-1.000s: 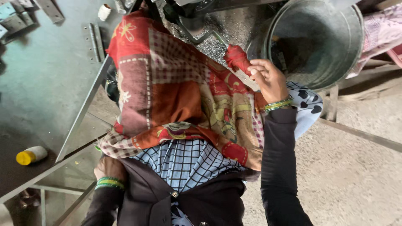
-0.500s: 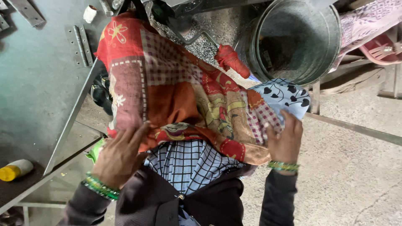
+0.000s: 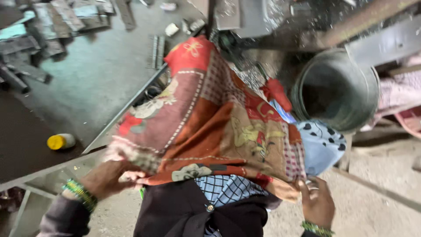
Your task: The person sits on the floor and operates a grinding machine, placing small metal pieces into the machine and using a lever to process them. The person handles the metal pieces by hand and uses a red cloth to wipe the machine surface.
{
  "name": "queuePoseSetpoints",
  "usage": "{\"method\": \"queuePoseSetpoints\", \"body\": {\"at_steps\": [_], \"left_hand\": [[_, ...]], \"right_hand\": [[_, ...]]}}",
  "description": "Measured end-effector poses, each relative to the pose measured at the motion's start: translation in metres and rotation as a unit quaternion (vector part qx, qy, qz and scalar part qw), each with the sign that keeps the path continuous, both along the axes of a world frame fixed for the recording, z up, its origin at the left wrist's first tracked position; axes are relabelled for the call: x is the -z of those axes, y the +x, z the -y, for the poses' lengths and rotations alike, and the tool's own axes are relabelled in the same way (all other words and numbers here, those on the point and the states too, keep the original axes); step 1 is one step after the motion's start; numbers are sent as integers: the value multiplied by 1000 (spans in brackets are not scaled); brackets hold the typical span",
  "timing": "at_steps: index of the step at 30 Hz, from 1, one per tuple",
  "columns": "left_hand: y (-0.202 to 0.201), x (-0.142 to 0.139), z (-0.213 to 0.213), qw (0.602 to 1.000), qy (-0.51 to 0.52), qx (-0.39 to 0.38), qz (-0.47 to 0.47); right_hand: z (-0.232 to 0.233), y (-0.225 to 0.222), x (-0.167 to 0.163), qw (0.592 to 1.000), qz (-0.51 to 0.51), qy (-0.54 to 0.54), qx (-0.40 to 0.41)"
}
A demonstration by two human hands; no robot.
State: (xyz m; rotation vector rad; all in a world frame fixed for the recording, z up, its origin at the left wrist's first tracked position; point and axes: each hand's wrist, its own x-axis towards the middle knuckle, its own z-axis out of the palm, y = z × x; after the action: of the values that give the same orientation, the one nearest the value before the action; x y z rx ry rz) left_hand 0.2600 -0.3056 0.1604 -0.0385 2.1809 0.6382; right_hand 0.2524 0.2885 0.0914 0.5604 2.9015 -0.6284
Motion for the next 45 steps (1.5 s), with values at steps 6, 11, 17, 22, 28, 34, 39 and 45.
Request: {"method": "queuePoseSetpoints", "body": {"at_steps": [6, 11, 17, 22, 28, 34, 39, 45], "left_hand": [[-53, 22, -3, 929, -42, -210, -302], [-149, 104, -35, 809, 193, -430, -352], [-181, 186, -26, 918, -24, -341, -202], [-167, 163, 15, 936, -96, -275, -199], [-193, 61, 9, 851, 24, -375, -367], [-234, 40, -16, 800, 88, -310, -507], [-289, 57, -6, 770, 42, -350, -533], [-270, 85, -47, 815, 76, -333, -468]], "right_hand": [[14, -5, 19, 898, 27, -334, -286], [7, -28, 39, 954, 162, -75, -243], [-1, -79, 7, 963, 170, -11, -209], [11, -127, -46, 969, 90, 32, -230], [78, -194, -90, 941, -43, 35, -334], [177, -240, -65, 916, 7, -31, -399], [185, -260, -2, 912, -56, -72, -400], [146, -233, 85, 963, -21, -124, -237]]}}
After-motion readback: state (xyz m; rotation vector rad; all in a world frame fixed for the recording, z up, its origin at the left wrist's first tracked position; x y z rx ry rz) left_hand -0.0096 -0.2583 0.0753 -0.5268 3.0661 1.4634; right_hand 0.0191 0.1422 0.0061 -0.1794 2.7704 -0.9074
